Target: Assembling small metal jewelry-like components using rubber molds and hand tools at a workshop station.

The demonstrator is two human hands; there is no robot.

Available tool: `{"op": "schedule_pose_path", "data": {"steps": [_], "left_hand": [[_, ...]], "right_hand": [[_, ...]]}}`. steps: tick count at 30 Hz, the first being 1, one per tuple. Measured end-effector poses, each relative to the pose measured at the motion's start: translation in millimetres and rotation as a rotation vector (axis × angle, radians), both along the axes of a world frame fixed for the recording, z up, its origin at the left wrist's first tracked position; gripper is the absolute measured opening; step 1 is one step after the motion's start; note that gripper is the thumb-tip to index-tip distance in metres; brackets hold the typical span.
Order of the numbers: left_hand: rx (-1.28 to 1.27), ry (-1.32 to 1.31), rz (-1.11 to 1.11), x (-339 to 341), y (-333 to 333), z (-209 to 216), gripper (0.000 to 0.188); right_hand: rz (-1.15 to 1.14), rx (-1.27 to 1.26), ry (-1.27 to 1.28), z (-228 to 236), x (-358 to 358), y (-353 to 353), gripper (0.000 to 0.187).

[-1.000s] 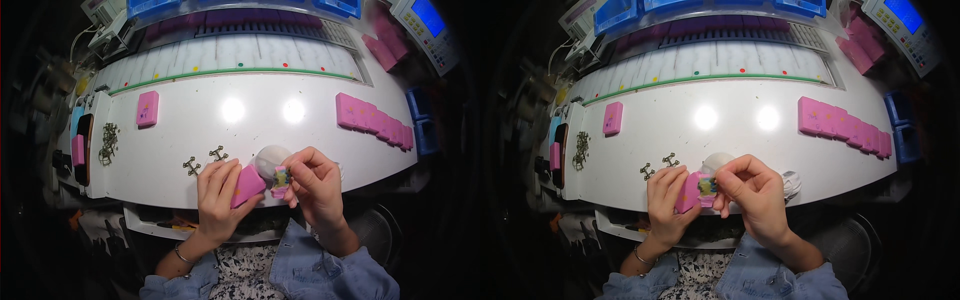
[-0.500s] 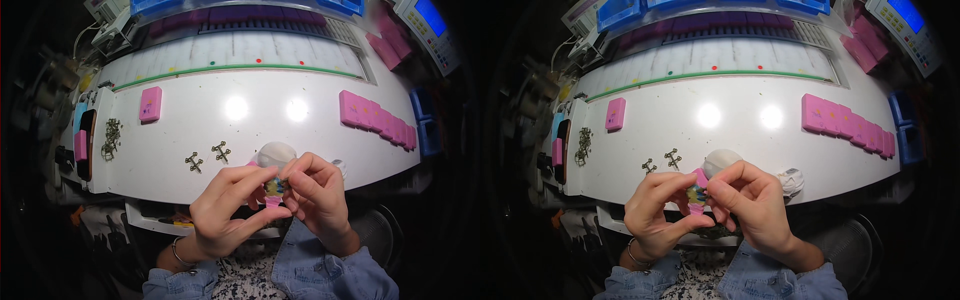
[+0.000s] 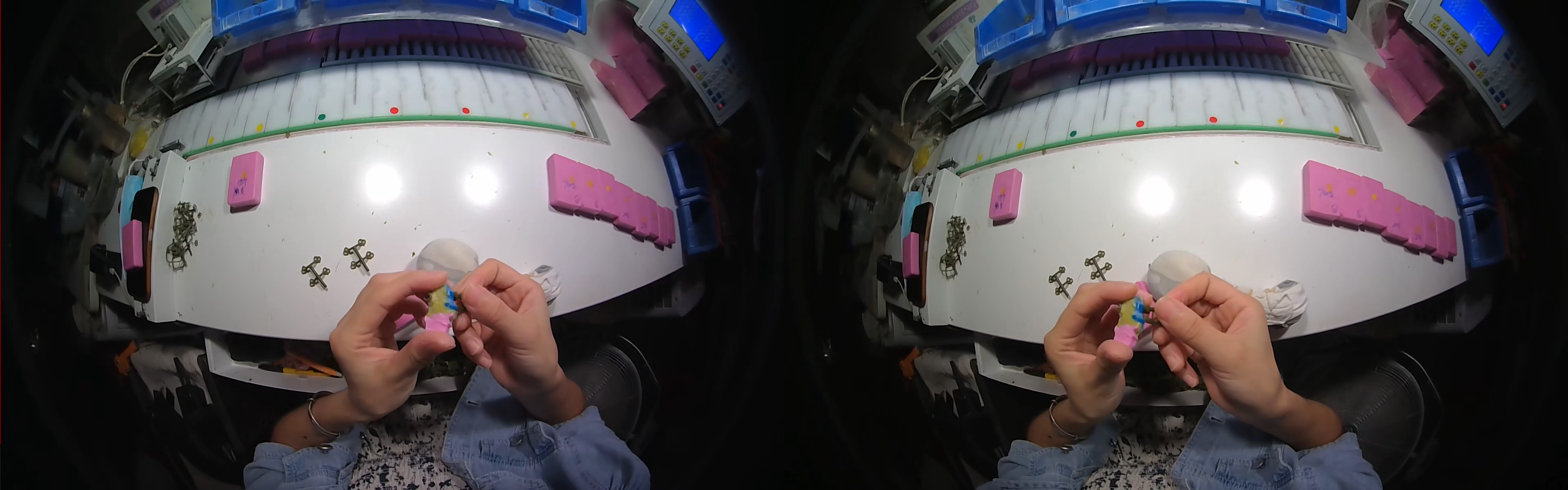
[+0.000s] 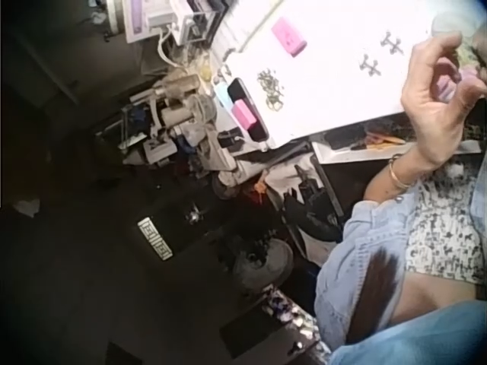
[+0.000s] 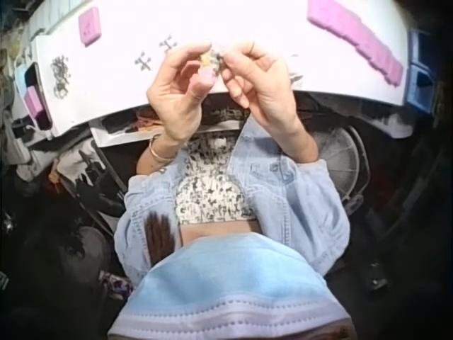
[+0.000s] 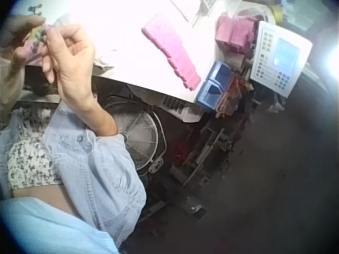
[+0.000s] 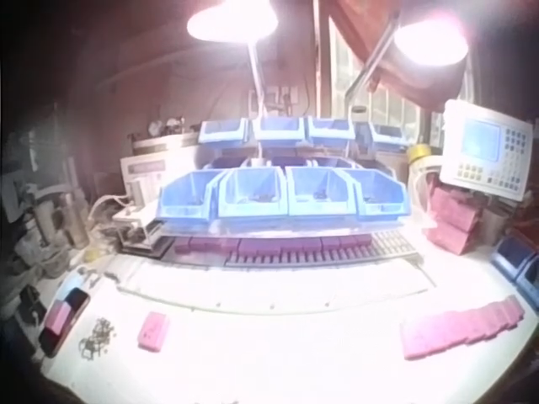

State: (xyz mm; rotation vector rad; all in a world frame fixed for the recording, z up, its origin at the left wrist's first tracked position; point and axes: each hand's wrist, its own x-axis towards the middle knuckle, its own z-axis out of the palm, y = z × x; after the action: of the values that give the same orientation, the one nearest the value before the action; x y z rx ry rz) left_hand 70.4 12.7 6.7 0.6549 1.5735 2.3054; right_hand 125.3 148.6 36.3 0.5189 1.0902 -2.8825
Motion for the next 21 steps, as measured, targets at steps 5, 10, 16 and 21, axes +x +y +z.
{"op": "schedule_pose_path", "data": {"steps": [5, 10, 16, 21], "left_hand": [[-0.007, -0.252, 0.027, 7.4, 12.6, 10.9, 0.067], [0.127, -0.214, 0.148, 2.8, 20.2, 14.0, 0.065], [0.379, -0.329, 0.149, -18.0, 15.4, 14.0, 0.057], [0.301, -0.470, 0.013, -18.3, 1.0, 0.6, 0.041]], "right_hand": [[0.005, 0.013, 0.004, -5.2, 0.4, -2.9, 0.011], [0.013, 0.001, -0.021, -2.0, -1.0, -2.5, 0.011], [0.003, 0.033, -0.006, 7.5, -2.9, 13.0, 0.010], [0.117, 0.218, -0.099, 22.3, -12.1, 20.4, 0.013]]}}
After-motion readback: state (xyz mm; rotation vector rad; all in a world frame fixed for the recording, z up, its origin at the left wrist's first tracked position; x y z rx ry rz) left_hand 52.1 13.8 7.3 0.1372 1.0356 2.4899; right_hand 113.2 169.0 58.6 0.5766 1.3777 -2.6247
